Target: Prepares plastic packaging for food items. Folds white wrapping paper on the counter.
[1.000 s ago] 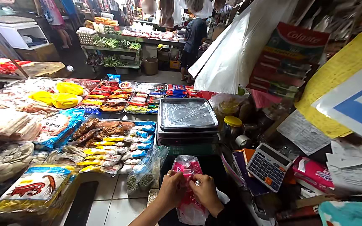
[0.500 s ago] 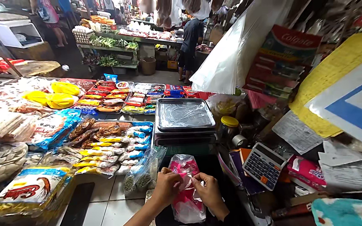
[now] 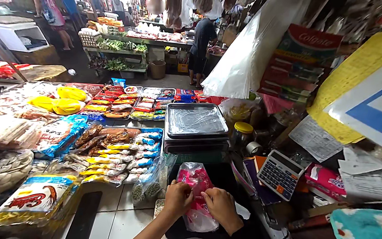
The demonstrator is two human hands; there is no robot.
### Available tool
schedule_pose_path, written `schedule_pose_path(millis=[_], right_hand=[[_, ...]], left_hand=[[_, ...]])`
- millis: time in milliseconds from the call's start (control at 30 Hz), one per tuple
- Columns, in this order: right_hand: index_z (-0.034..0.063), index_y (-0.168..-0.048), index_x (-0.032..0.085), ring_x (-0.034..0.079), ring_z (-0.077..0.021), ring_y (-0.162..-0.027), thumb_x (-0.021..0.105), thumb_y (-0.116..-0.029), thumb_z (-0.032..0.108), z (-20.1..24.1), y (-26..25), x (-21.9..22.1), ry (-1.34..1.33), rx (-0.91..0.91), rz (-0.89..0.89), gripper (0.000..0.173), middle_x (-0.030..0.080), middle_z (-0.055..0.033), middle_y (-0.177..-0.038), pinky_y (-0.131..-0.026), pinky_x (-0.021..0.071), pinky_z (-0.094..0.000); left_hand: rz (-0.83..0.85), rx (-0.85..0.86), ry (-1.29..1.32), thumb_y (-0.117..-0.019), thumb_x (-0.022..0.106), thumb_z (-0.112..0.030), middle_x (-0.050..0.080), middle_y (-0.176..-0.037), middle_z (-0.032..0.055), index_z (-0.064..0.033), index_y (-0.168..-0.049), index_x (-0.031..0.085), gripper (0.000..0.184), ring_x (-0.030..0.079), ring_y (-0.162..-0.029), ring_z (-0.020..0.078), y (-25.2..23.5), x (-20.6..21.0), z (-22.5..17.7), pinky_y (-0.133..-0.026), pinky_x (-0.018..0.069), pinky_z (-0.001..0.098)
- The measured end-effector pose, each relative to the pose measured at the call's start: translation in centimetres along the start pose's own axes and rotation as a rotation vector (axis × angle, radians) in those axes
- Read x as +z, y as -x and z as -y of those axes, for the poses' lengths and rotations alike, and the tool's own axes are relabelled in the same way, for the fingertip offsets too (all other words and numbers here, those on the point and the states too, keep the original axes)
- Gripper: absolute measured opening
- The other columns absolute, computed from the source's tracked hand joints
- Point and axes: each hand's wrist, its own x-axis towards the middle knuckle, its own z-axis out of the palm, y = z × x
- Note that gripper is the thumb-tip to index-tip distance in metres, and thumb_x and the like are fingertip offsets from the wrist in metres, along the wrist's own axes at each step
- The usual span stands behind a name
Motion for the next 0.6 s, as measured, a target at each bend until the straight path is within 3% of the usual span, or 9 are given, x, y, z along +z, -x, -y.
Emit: schedule_pose_path(millis=[67,133,167,233,300,400,500,600], right_hand=[[0.0034,-0.091,0.076,0.07,-0.036,-0.092,0.059,-0.1007,0.043,0.1,0.0,1.1,0.087,-0.024,-0.114,0.045,0.07,-0.0189,-0.099,-0.077,0.0535,-0.0557],[0.005,-0.085,0.077,0.07,-0.0341,-0.075,0.074,-0.0894,0.028,-0.4,-0.4,2.7,0.067,-0.171,-0.331,0.024,0.068,-0.0204,-0.101,-0.063,0.0574,-0.0514],[0.0064,-0.09,0.079,0.071,-0.0338,-0.074,0.076,-0.0844,0.017,-0.4,-0.6,3.2,0.038,-0.229,-0.376,0.012,0.068,-0.0216,-0.108,-0.062,0.0588,-0.0505],[0.0071,-0.093,0.081,0.072,-0.0332,-0.076,0.074,-0.0814,0.009,-0.4,-0.9,3.7,-0.024,-0.279,-0.403,0.013,0.067,-0.0231,-0.116,-0.063,0.0598,-0.0499],[0.0051,-0.085,0.079,0.071,-0.0306,-0.077,0.074,-0.0818,0.014,-0.5,-1.1,4.0,-0.091,-0.307,-0.438,0.011,0.067,-0.0213,-0.111,-0.063,0.0595,-0.0475],[0.0031,-0.083,0.078,0.07,-0.0282,-0.08,0.082,-0.0789,0.027,-0.1,-1.1,3.7,-0.164,-0.3,-0.416,0.025,0.068,-0.0186,-0.106,-0.065,0.0593,-0.0459],[0.0008,-0.083,0.077,0.07,-0.0302,-0.089,0.08,-0.0804,0.021,0.2,-1.1,3.7,-0.183,-0.255,-0.334,0.021,0.067,-0.0195,-0.109,-0.072,0.0594,-0.0469],[-0.0002,-0.08,0.076,0.069,-0.0284,-0.087,0.074,-0.0801,0.013,0.0,-1.2,4.1,-0.218,-0.267,-0.354,0.013,0.067,-0.0183,-0.104,-0.071,0.0587,-0.0451]], left_hand=[[-0.052,-0.005,0.066,-0.0885,0.067,-0.025,0.073,-0.086,0.0098,-0.0038,-0.091,0.074,0.022,0.068,-0.096,0.0333,0.1,0.1,0.3,-0.089,0.0496,0.0551],[-0.11,0.067,0.149,-0.0861,0.07,-0.014,0.072,-0.085,0.0105,-0.0014,-0.096,0.069,0.016,0.071,-0.086,0.0293,0.1,0.5,0.8,-0.083,0.0558,0.0501],[-0.126,0.1,0.202,-0.0865,0.07,-0.01,0.072,-0.085,0.0109,0.0003,-0.098,0.068,0.015,0.071,-0.081,0.0269,0.2,0.7,0.9,-0.079,0.0571,0.0476],[-0.118,0.12,0.306,-0.0878,0.067,-0.005,0.071,-0.083,0.0093,0.0022,-0.103,0.065,0.017,0.07,-0.074,0.0195,0.3,0.6,0.9,-0.072,0.0591,0.0396],[-0.081,0.081,0.395,-0.0896,0.065,-0.005,0.07,-0.083,0.008,0.0026,-0.106,0.061,0.019,0.07,-0.072,0.0156,0.4,0.3,0.8,-0.071,0.0586,0.0349],[-0.072,0.05,0.451,-0.0888,0.066,-0.007,0.069,-0.081,0.0063,0.0018,-0.105,0.059,0.02,0.068,-0.072,0.0129,0.3,0.2,0.9,-0.07,0.0577,0.0318],[-0.088,0.053,0.459,-0.0889,0.067,-0.011,0.07,-0.082,0.0055,0.0008,-0.106,0.059,0.022,0.07,-0.073,0.0121,0.3,0.4,0.9,-0.071,0.0583,0.0314],[-0.127,0.068,0.47,-0.086,0.075,-0.016,0.074,-0.086,0.0043,-0.0009,-0.106,0.061,0.029,0.073,-0.076,0.0118,0.4,0.7,0.8,-0.073,0.0607,0.0312]])
